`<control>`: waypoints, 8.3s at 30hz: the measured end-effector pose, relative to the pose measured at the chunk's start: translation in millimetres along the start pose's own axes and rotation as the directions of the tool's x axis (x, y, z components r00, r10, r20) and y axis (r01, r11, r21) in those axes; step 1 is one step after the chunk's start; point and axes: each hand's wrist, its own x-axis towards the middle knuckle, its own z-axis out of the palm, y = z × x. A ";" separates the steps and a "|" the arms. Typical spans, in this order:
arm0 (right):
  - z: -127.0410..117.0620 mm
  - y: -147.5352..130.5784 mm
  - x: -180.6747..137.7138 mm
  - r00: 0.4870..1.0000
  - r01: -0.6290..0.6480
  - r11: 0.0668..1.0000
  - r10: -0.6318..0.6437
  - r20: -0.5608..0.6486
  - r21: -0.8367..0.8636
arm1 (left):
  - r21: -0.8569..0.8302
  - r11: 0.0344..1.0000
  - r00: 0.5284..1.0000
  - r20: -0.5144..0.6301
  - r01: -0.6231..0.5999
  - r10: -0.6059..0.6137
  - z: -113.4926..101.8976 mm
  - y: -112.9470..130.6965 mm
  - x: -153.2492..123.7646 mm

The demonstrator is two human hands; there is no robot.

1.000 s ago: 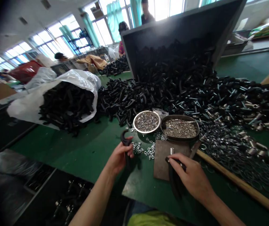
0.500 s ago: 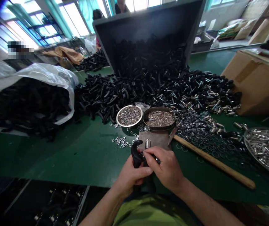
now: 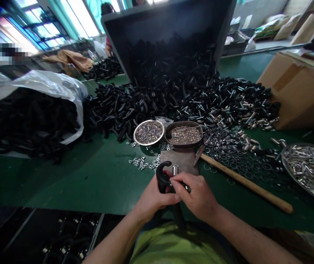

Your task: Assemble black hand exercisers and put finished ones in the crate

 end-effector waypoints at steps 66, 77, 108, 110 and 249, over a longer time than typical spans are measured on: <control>38.9 55.6 256.7 0.910 0.316 0.681 -0.022 0.414 -0.660 | 0.984 0.086 0.742 -0.173 0.154 0.647 -156.7 102.6 157.8; 57.9 63.0 287.7 0.858 0.397 0.679 -0.036 0.512 -0.618 | 0.995 0.044 0.778 -0.094 0.085 0.621 -155.3 107.7 173.8; 9.6 62.4 78.5 0.928 -0.074 0.969 0.153 0.339 -0.236 | 0.090 0.969 0.973 -0.021 -0.229 0.232 -93.8 25.1 78.7; 8.9 60.5 79.6 0.915 -0.012 0.945 0.142 0.377 -0.326 | 0.036 0.984 0.984 -0.025 -0.173 0.174 -90.1 7.4 64.1; -29.9 77.9 52.6 0.951 -0.119 0.942 0.199 0.235 -0.315 | 0.782 0.526 0.910 0.122 -0.333 0.396 -40.2 -23.4 69.4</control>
